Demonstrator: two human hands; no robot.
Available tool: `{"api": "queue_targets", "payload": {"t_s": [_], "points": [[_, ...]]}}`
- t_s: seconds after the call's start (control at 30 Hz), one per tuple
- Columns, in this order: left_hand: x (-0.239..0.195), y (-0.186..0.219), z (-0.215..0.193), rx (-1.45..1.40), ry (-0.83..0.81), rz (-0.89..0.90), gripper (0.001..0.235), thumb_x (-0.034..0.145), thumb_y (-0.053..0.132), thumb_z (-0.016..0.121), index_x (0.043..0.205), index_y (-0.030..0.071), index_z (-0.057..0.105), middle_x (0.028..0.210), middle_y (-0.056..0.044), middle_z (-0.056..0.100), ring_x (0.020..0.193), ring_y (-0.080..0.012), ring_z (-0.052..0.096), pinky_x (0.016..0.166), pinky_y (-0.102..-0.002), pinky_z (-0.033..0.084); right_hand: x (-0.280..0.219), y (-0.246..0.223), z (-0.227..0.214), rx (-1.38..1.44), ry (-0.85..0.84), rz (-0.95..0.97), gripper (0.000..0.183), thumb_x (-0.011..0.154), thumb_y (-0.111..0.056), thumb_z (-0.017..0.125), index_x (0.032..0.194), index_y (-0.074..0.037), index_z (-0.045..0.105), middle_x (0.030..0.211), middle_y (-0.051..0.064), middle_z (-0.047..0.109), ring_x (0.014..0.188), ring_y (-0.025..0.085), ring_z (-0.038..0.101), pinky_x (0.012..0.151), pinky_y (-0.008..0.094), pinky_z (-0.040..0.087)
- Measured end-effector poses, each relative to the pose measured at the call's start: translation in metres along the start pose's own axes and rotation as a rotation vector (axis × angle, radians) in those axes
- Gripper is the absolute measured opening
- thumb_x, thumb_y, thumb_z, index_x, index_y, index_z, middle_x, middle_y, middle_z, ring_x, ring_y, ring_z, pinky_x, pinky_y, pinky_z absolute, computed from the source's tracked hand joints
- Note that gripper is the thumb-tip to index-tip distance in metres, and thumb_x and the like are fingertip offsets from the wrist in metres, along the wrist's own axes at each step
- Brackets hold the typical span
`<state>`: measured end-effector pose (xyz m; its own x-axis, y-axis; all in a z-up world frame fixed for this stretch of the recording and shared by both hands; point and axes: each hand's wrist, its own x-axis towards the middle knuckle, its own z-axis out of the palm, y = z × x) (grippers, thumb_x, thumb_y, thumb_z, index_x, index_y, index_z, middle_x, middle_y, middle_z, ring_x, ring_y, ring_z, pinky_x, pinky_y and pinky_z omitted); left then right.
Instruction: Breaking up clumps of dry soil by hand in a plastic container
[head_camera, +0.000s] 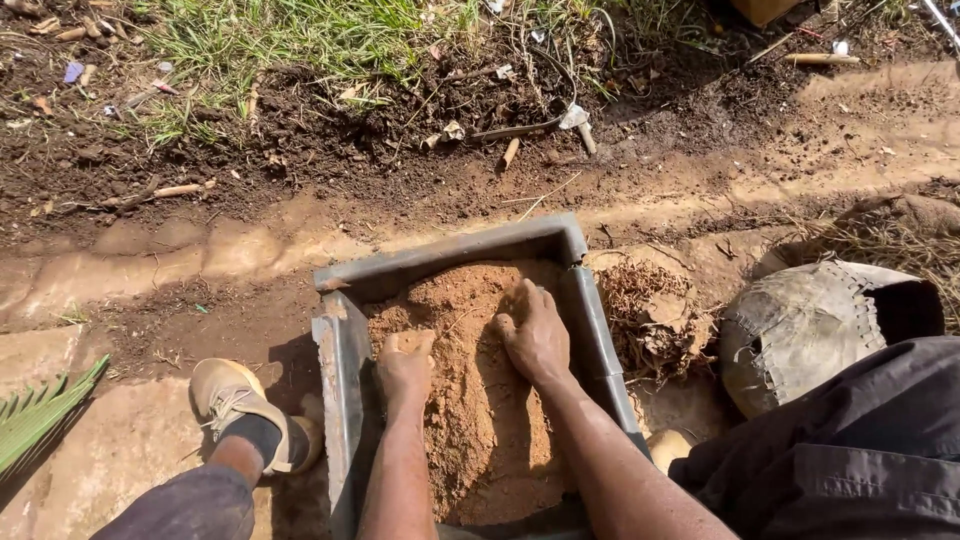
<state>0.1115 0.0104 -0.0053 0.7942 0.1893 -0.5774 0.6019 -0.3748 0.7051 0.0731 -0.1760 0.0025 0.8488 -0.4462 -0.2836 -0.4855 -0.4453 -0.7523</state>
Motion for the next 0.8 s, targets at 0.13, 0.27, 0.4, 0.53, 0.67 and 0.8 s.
{"api": "queue_targets", "payload": {"t_s": [0.13, 0.27, 0.4, 0.53, 0.67, 0.8], "points": [[0.033, -0.004, 0.002, 0.074, 0.179, 0.057, 0.022, 0.104, 0.015, 0.069, 0.125, 0.011, 0.071, 0.118, -0.018, 0.071, 0.107, -0.0316, 0.067, 0.091, -0.044, 0.056, 0.035, 0.018, 0.017, -0.037, -0.126, 0.122, 0.068, 0.101, -0.040, 0.063, 0.152, -0.002, 0.038, 0.135, 0.040, 0.061, 0.134, 0.056, 0.059, 0.114, 0.064, 0.048], [0.047, 0.002, 0.005, 0.152, 0.186, 0.067, 0.026, 0.110, 0.010, 0.052, 0.131, 0.011, 0.067, 0.125, -0.021, 0.071, 0.119, -0.0357, 0.066, 0.102, -0.047, 0.053, 0.069, 0.051, 0.037, 0.090, -0.175, 0.196, 0.056, 0.096, -0.050, 0.065, 0.127, -0.005, 0.051, 0.123, 0.038, 0.069, 0.128, 0.055, 0.064, 0.107, 0.062, 0.050], [0.079, -0.008, 0.017, 0.287, 0.169, 0.087, 0.027, 0.109, 0.020, 0.051, 0.130, 0.016, 0.066, 0.134, -0.021, 0.071, 0.132, -0.0430, 0.062, 0.110, -0.054, 0.049, 0.087, 0.049, 0.036, 0.178, -0.192, 0.227, 0.054, 0.089, -0.047, 0.069, 0.122, -0.007, 0.054, 0.120, 0.038, 0.069, 0.125, 0.055, 0.065, 0.105, 0.061, 0.051], [0.053, 0.002, 0.003, 0.285, 0.073, 0.000, 0.042, 0.105, 0.015, 0.044, 0.145, 0.010, 0.055, 0.151, -0.023, 0.058, 0.144, -0.0433, 0.051, 0.120, -0.057, 0.043, 0.067, 0.039, 0.046, 0.109, -0.326, 0.209, 0.056, 0.083, -0.048, 0.076, 0.124, -0.013, 0.062, 0.120, 0.029, 0.073, 0.123, 0.045, 0.069, 0.103, 0.055, 0.054], [0.144, -0.100, 0.021, 0.337, -0.055, -0.062, 0.057, 0.107, 0.019, 0.037, 0.163, 0.011, 0.045, 0.164, -0.020, 0.049, 0.156, -0.0384, 0.041, 0.124, -0.059, 0.038, 0.058, 0.043, 0.074, -0.124, -0.414, 0.085, 0.045, 0.079, -0.046, 0.079, 0.097, -0.007, 0.066, 0.098, 0.026, 0.074, 0.107, 0.045, 0.072, 0.090, 0.056, 0.056], [0.074, -0.014, 0.002, 0.442, -0.144, -0.225, 0.068, 0.102, -0.005, 0.053, 0.165, 0.022, 0.043, 0.166, -0.010, 0.051, 0.060, -0.0092, 0.053, 0.048, -0.024, 0.041, 0.031, 0.004, 0.051, -0.105, -0.379, -0.037, 0.051, 0.082, -0.026, 0.078, 0.131, -0.011, 0.070, 0.090, 0.012, 0.081, 0.074, 0.027, 0.076, 0.074, 0.037, 0.062]]}}
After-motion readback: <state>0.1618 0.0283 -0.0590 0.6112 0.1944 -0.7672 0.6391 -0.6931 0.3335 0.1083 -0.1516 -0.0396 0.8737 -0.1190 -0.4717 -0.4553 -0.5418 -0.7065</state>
